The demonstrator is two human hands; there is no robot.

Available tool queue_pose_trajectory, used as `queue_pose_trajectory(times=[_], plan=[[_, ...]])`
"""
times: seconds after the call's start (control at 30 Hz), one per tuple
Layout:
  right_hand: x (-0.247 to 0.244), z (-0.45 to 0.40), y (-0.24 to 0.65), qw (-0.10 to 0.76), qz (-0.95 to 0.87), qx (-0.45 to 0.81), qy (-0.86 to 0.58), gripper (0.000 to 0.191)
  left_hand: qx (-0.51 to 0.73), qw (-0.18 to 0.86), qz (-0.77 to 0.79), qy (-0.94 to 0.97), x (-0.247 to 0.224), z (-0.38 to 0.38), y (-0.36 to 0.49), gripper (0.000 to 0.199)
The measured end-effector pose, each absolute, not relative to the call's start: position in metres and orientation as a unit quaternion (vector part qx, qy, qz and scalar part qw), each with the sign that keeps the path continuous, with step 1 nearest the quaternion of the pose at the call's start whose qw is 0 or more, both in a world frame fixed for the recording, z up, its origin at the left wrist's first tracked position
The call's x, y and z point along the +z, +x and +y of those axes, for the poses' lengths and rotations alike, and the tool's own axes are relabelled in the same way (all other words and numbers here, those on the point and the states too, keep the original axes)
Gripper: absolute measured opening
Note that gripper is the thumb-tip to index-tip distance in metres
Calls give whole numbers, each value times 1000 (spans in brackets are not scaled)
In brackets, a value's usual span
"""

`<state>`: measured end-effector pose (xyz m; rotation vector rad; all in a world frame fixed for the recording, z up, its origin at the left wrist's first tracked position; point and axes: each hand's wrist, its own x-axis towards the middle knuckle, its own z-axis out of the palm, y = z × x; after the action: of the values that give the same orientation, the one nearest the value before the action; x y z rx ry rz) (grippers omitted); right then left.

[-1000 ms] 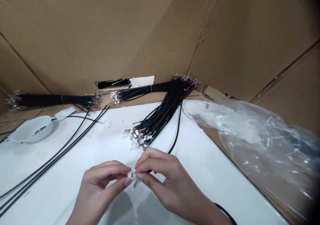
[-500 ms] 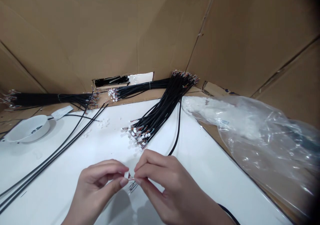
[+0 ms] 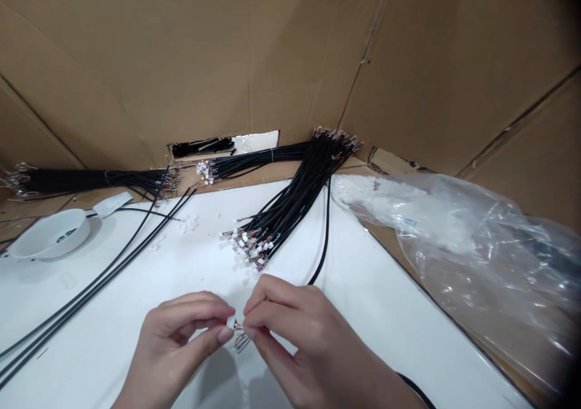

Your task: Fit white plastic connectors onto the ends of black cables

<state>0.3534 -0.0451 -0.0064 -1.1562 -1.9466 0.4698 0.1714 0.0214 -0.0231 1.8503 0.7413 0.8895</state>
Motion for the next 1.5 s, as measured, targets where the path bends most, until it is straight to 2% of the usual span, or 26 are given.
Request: queue_pose_trajectory(times=[0.37,0.83,1.07,1.3,1.5], plan=[[-10,-47,350,368,-799,73,-471,12,342,463,315,754,-23,21,172,5],[-12,-44,349,386,-792,82,-466,15,367,385,286,797,-26,18,173,6],[-11,-46,349,405,-784,115,-457,8,348,399,294,796,-25,19,171,7],[-13,-45,350,435,-742,218,-462,7,332,453,307,768,-23,19,172,5],[-9,-45,351,471,-705,267,-458,31,347,487,330,731,-23,21,170,4]])
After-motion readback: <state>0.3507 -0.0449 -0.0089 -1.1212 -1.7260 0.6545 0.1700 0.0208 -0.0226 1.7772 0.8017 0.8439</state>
